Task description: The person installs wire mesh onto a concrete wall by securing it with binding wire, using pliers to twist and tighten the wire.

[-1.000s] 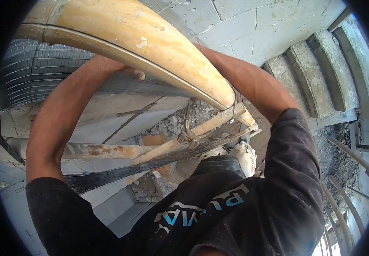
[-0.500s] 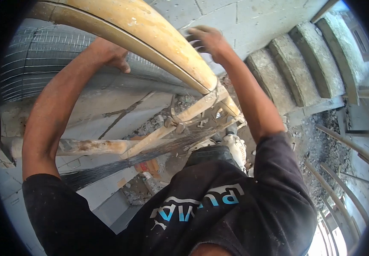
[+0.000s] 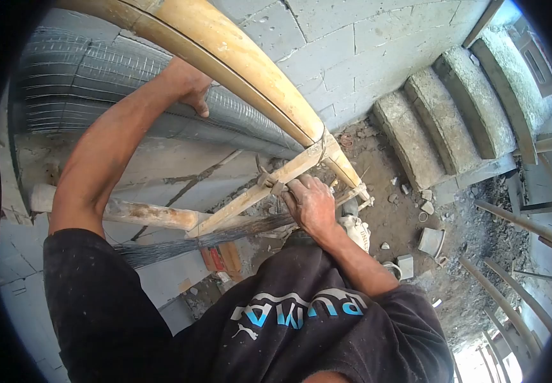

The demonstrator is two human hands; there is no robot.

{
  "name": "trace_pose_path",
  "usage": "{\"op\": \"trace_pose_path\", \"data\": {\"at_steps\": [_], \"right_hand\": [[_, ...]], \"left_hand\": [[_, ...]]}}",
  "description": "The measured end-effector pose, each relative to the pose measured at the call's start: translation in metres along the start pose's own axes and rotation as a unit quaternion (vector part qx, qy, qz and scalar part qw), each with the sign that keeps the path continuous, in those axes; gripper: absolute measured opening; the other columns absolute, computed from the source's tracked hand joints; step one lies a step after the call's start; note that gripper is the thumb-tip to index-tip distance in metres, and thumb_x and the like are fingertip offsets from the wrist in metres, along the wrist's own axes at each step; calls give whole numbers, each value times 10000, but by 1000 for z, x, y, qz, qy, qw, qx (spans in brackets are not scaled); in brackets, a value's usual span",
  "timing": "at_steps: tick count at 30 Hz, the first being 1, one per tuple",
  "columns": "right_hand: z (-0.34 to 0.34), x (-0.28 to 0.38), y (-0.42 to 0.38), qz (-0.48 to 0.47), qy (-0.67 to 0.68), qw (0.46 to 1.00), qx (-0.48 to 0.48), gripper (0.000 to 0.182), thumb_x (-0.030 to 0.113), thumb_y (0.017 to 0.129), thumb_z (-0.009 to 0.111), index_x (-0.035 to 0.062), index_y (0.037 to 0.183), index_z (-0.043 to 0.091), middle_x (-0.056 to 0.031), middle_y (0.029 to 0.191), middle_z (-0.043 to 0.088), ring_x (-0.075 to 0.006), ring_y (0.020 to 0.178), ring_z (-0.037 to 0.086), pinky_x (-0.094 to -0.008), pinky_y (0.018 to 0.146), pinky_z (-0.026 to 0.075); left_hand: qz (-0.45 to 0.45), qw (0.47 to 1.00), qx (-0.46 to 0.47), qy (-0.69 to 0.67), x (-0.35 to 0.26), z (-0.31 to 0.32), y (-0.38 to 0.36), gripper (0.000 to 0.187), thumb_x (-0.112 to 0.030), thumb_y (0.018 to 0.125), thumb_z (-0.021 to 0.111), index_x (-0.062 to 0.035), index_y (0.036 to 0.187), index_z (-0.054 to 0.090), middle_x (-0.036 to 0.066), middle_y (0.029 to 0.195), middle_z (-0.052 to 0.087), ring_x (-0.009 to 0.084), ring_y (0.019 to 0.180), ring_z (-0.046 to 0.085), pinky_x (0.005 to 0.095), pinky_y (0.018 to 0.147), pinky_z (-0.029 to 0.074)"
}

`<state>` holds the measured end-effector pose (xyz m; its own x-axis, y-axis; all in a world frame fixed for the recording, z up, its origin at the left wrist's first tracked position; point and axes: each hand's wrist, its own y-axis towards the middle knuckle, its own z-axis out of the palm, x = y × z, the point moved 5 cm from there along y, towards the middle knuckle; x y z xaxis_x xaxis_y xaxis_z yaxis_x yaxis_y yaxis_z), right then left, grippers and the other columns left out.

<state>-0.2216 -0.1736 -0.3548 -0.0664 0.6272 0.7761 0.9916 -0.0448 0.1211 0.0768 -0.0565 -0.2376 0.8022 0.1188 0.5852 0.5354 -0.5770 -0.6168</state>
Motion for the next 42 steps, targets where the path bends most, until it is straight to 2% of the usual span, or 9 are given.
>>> {"op": "trace_pose_path", "data": {"at_steps": [8,16,19,21,27,33,34,38,42], "right_hand": [[-59,8,-16,-126,258,951,-117,115,65,880,627,7,980,623,-159,835,577,-296,726,551,-377,687,472],[-204,-25,54,-139,491,817,-267,509,573,996,406,120,779,488,-198,1399,447,-461,1384,345,-633,1070,339],[-239,-49,125,-110,552,808,-176,670,599,991,361,-24,1197,495,-194,1347,514,-456,1129,606,-643,951,494],[-237,-60,154,59,473,846,-240,491,422,1003,516,-14,1230,513,-202,1163,603,-275,895,688,-443,791,607],[-149,-70,219,9,257,960,113,325,282,922,686,10,1095,645,-61,810,635,-159,853,652,-310,730,581],[-71,-59,263,-214,-168,944,188,332,301,885,694,138,1175,681,-43,1032,702,-211,997,662,-442,861,527],[-62,-54,259,-259,-280,915,130,343,356,951,582,184,1239,654,-22,1200,653,-226,1201,559,-562,1055,398],[-54,-27,249,-366,-346,862,48,433,433,1029,335,226,1332,566,-42,1327,554,-223,1339,414,-615,1204,124],[-44,-16,249,-345,-401,849,-4,525,510,987,409,218,1421,452,-44,1351,529,-231,1357,385,-608,1209,97]], "left_hand": [[-3,1000,24,15,-3,-7,-3,670,-642,629,801,-87,1001,765,93,1020,735,252,976,697,354,834,544],[6,1000,7,14,-3,-6,-7,636,-640,631,797,-105,976,774,79,985,739,246,946,700,357,819,545],[1,1000,4,14,-5,-4,-7,629,-632,628,802,-105,970,774,76,977,740,243,939,702,355,813,548],[1,1000,5,17,-6,-3,-7,624,-628,626,805,-105,967,775,73,971,741,240,934,704,354,809,550],[-16,1000,10,18,-5,-2,-5,610,-613,620,815,-105,956,776,66,955,743,233,918,708,351,797,557],[-30,999,27,15,-4,-6,-4,604,-607,613,824,-110,952,777,63,946,743,224,911,710,343,801,560],[-30,999,23,17,-3,-4,-4,602,-607,614,823,-111,953,777,62,947,743,223,911,710,342,803,560],[-28,999,-4,20,-3,5,-1,598,-608,622,820,-116,959,776,56,950,743,219,911,710,342,806,561],[-29,999,7,28,-5,-1,-5,597,-606,626,819,-117,964,774,51,947,744,216,912,710,341,801,562]]}}
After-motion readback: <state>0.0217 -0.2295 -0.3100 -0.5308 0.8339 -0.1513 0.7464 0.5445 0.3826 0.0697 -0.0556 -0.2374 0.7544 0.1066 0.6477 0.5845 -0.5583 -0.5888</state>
